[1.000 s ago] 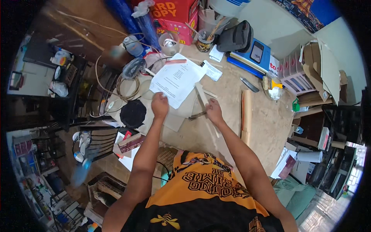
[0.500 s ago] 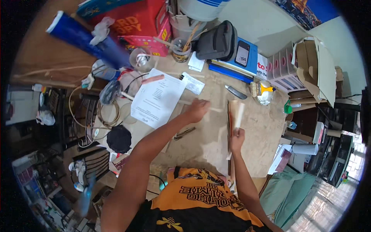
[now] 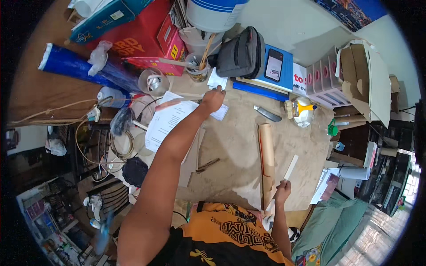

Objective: The person gathers a stack of pages, aligns them, and inserts them into a book cover. They then use a brush to apply glue to a paper, fold the paper over a book spine, and trim excess paper from a roll using a utility knife before inserting a rolled paper into the book binding.

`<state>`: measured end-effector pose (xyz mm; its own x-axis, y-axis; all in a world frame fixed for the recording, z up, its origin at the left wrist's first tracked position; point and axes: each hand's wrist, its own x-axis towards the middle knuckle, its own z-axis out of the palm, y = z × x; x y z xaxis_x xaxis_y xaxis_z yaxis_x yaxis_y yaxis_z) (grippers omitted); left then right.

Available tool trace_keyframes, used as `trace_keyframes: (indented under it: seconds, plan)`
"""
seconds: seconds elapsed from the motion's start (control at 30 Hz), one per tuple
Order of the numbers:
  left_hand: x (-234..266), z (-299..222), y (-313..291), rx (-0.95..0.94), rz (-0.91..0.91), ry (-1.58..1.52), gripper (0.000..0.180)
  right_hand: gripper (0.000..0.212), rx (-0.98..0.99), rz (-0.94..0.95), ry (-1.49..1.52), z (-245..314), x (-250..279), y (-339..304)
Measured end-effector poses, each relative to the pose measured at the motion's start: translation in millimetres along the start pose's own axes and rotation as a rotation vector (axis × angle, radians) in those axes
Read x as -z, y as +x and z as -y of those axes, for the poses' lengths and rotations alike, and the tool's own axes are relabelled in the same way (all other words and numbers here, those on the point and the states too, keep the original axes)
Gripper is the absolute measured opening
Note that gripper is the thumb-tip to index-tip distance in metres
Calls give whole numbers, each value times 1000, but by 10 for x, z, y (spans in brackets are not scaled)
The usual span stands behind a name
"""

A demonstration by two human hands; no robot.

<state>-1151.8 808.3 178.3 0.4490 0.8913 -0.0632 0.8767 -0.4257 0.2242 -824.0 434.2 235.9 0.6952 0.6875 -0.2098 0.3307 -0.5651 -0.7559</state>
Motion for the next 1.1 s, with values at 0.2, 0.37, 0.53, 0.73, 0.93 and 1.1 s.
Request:
trace_keyframes:
  seconds: [0.2,0.37,0.53,0.73,0.93,1.1]
  plan:
    - [453,-179,-82,-322,-118,-128,22,28,-36,-8,3,-22,42,-76]
    - [1228,-237,-117,-288,-948,-506,27,29,-77,-9,109,5,15,-8]
    - [2143,144,-85,11,-1143,-896,33,29,-77,-21,141,31,19,-9]
    - [2834,337,56,-71,-1238,-1293,21,31,-80,4,161,43,79,-101]
    - [2681,749,362,100,-1443,-821,24,29,-58,-2,208,-52,147,-149]
    - [3346,456,304,159,-1708,-571,33,29,-135,-38,203,-73,310,-240]
